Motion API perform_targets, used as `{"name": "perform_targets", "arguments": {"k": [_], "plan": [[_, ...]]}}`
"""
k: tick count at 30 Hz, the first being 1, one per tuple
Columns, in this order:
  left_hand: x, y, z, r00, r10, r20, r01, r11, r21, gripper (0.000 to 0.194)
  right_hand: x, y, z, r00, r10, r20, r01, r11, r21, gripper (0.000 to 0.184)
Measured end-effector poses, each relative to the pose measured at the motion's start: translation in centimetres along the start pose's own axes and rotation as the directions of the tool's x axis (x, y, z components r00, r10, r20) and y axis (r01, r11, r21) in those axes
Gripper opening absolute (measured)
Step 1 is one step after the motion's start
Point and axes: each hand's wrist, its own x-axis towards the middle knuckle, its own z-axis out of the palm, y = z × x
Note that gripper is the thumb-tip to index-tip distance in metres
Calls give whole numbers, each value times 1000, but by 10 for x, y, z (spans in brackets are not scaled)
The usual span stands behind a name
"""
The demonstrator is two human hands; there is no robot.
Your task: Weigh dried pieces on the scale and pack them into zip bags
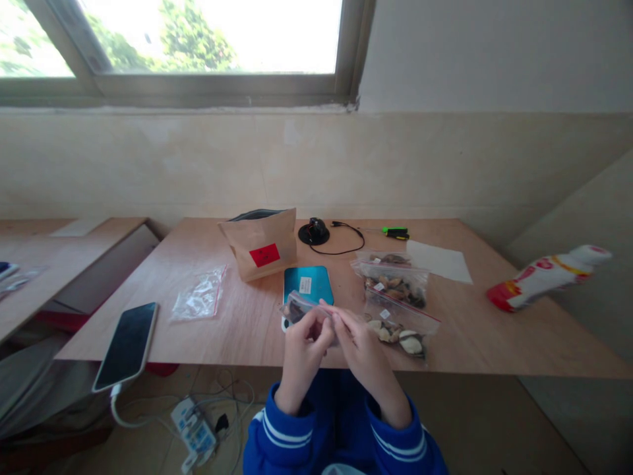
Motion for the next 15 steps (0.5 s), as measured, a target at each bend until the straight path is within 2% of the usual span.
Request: {"name": "perform_targets", "arguments": {"k": [3, 5, 7, 10, 13, 15], "plan": [[-2, 3, -2, 998, 34, -45, -29, 995, 90, 31, 7, 7, -1, 984, 51, -172, -54, 998, -13, 40], [-6, 4, -7, 998, 39, -58, -32, 992, 119, 33, 13, 12, -9, 932, 112, -344, -116, 993, 8, 43], [-8, 3, -12, 999, 6, -38, -3, 997, 83, 35, 19, 16, -19, 881, 140, -452, -136, 990, 42, 44], [-4, -5, -16, 1000, 3, -7, -3, 998, -61, 38, 26, 15, -30, 867, 177, -465, -114, 981, 160, 46], [6, -21, -13, 989, 1, -148, -37, 970, -242, 40, 28, 9, -30, 871, 248, -425, -121, 945, 304, 51], [11, -33, -6, 976, -103, -191, 23, 924, -381, 45, 28, 5, -27, 876, 295, -382, -136, 910, 391, 53]]}}
